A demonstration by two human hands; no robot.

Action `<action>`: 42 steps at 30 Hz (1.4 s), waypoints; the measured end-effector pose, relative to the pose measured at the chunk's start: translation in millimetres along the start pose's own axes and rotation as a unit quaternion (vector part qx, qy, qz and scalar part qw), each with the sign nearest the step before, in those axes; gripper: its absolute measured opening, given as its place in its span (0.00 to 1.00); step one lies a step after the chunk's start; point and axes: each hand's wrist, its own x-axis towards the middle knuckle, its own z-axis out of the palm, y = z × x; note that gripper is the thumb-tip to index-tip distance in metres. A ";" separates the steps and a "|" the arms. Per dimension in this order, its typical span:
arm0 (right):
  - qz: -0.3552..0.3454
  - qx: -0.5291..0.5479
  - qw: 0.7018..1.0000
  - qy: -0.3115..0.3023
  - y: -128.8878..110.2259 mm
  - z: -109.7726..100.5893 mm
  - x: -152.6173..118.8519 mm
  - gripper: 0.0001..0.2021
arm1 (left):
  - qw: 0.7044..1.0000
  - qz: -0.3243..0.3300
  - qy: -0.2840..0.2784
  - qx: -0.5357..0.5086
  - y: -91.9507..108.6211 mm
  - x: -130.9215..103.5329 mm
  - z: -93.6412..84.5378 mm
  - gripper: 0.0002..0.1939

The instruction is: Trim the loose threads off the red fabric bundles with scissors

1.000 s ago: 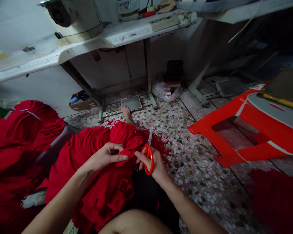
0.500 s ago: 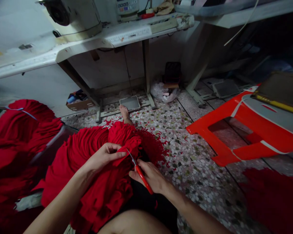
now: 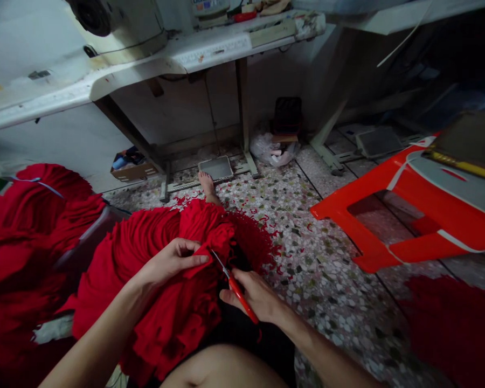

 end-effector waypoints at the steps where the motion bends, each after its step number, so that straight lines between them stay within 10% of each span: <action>1: -0.011 -0.012 1.000 -0.004 -2.4 -1.2 -0.5 0.13 | 1.000 0.000 -0.002 0.001 0.3 0.3 0.5 0.19; 13: -0.001 0.029 0.996 0.079 -10.0 7.8 14.2 0.22 | 0.998 0.007 -0.031 0.045 5.1 2.7 3.6 0.18; 27: 0.089 0.165 0.978 0.095 25.1 15.5 18.9 0.22 | 0.986 0.101 0.107 0.075 11.8 -41.6 -15.5 0.15; 34: 0.048 0.225 0.964 0.133 -3.0 22.4 41.9 0.22 | 0.968 -0.013 -0.199 0.153 25.1 -76.7 -28.7 0.16; 38: 0.012 0.276 0.949 0.153 -35.3 40.9 47.7 0.20 | 0.979 0.053 0.022 0.195 26.3 -55.1 -41.3 0.18; 42: 0.027 0.365 0.931 0.009 -52.7 71.5 45.7 0.22 | 0.919 0.136 0.176 0.325 15.2 -9.3 -48.4 0.11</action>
